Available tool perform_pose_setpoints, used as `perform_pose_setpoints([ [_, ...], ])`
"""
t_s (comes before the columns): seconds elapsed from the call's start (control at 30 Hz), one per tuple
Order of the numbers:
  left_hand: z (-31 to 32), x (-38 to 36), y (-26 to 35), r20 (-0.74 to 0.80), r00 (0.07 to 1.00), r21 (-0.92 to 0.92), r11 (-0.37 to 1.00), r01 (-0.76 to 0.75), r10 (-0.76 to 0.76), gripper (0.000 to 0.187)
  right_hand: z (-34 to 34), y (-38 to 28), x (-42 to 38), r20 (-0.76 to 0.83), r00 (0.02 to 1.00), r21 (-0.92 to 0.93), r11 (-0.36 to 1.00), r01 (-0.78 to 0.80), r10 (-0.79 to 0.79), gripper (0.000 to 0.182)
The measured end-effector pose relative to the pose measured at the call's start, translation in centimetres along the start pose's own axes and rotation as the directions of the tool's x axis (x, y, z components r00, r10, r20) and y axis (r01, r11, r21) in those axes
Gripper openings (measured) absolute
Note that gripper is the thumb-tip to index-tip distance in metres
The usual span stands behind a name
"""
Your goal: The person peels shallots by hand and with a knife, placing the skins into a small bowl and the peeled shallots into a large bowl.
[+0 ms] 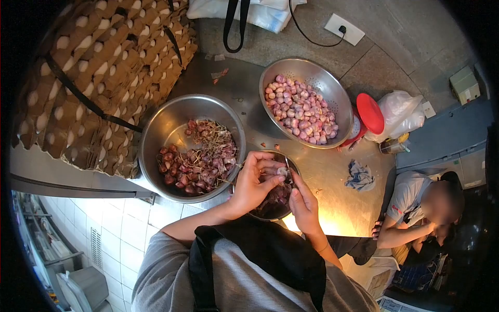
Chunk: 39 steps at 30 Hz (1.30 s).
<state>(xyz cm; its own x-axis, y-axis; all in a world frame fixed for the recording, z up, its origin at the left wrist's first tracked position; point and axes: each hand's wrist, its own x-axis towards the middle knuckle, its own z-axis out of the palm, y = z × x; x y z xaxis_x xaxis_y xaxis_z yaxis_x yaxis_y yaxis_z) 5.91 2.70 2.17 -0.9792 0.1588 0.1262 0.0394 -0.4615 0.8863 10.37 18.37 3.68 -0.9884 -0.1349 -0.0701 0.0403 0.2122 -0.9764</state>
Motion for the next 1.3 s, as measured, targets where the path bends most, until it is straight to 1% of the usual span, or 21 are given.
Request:
perform_pose_setpoints([
  [0.03,0.0,0.0,0.0,0.011,1.0,-0.02,1.0,0.007,-0.007,0.043,-0.2,-0.2,0.1,-0.001,0.999,0.105,0.993,-0.053,0.054,0.04],
  [0.1,-0.1,0.0,-0.1,0.035,0.999,-0.059,0.998,0.024,-0.022,0.042,-0.2,-0.1,0.3,-0.013,0.995,0.227,0.97,-0.09,0.096,0.04],
  [0.13,0.0,0.0,-0.1,0.037,0.998,-0.091,0.995,0.051,-0.047,0.041,-0.2,0.2,0.6,-0.029,0.996,0.245,0.967,-0.075,0.084,0.04],
  [0.2,0.1,0.0,0.1,0.044,0.994,-0.154,0.983,0.104,-0.098,0.04,-0.2,0.1,0.6,-0.031,0.993,0.263,0.96,-0.1,0.112,0.041],
  [0.23,0.1,0.0,0.2,0.03,0.991,-0.175,0.976,0.132,-0.129,0.039,-0.2,-0.3,0.4,-0.016,0.989,0.263,0.954,-0.141,0.15,0.042],
  [0.3,0.1,0.1,0.5,0.003,0.982,-0.217,0.958,0.187,-0.191,0.038,0.0,-0.7,0.1,0.014,0.991,0.25,0.96,-0.129,0.13,0.044],
  [0.33,0.1,0.1,0.5,-0.017,0.983,-0.202,0.964,0.174,-0.181,0.038,0.3,-0.8,-0.1,0.031,0.997,0.238,0.968,-0.076,0.071,0.044],
  [0.43,0.0,0.2,0.4,-0.058,0.986,-0.179,0.973,0.143,-0.156,0.039,0.9,-1.1,0.0,0.065,0.993,0.079,0.993,0.092,-0.097,0.046],
  [0.5,-0.1,0.1,-0.1,-0.061,0.988,-0.193,0.973,0.13,-0.144,0.038,1.2,-0.7,0.3,0.074,0.97,-0.093,0.967,0.237,-0.231,0.046],
  [0.53,-0.1,0.1,-0.1,-0.06,0.987,-0.198,0.971,0.131,-0.146,0.038,1.3,-0.6,0.3,0.061,0.971,-0.08,0.969,0.236,-0.231,0.045],
  [0.73,-0.1,0.0,0.1,-0.07,0.986,-0.179,0.974,0.135,-0.15,0.038,0.8,-1.8,0.0,0.067,0.983,-0.285,0.941,0.184,-0.172,0.042],
  [0.8,-0.1,0.1,0.1,-0.075,0.984,-0.179,0.973,0.143,-0.159,0.038,0.8,-1.3,0.0,0.062,0.989,-0.198,0.97,0.145,-0.135,0.042],
  [0.87,-0.1,0.1,-0.1,-0.073,0.986,-0.184,0.974,0.133,-0.148,0.038,0.9,-1.1,0.1,0.057,0.989,-0.149,0.979,0.142,-0.135,0.042],
  [0.93,-0.1,0.1,-0.2,-0.072,0.987,-0.183,0.975,0.127,-0.142,0.037,1.1,-1.0,0.2,0.052,0.984,-0.139,0.974,0.177,-0.171,0.042],
  [1.03,-0.2,0.0,-0.2,-0.071,0.987,-0.175,0.976,0.129,-0.144,0.037,1.1,-1.5,0.2,0.056,0.985,-0.175,0.97,0.17,-0.162,0.041],
  [1.1,-0.3,0.0,-0.2,-0.07,0.986,-0.169,0.976,0.137,-0.151,0.037,0.9,-0.8,0.1,0.045,0.995,-0.063,0.994,0.09,-0.088,0.04],
  [1.2,-0.1,0.0,0.1,-0.056,0.986,-0.214,0.966,0.144,-0.159,0.036,0.7,-0.6,0.2,0.026,1.0,0.056,0.998,0.005,-0.006,0.039],
  [1.27,-0.2,0.0,0.2,-0.011,0.98,-0.251,0.949,0.192,-0.201,0.033,0.6,-0.5,0.3,0.012,1.0,0.09,0.996,0.008,-0.009,0.039],
  [1.3,-0.2,0.0,0.3,0.013,0.975,-0.268,0.939,0.217,-0.222,0.031,0.6,-0.2,0.4,0.004,0.999,0.094,0.995,0.034,-0.035,0.039],
])
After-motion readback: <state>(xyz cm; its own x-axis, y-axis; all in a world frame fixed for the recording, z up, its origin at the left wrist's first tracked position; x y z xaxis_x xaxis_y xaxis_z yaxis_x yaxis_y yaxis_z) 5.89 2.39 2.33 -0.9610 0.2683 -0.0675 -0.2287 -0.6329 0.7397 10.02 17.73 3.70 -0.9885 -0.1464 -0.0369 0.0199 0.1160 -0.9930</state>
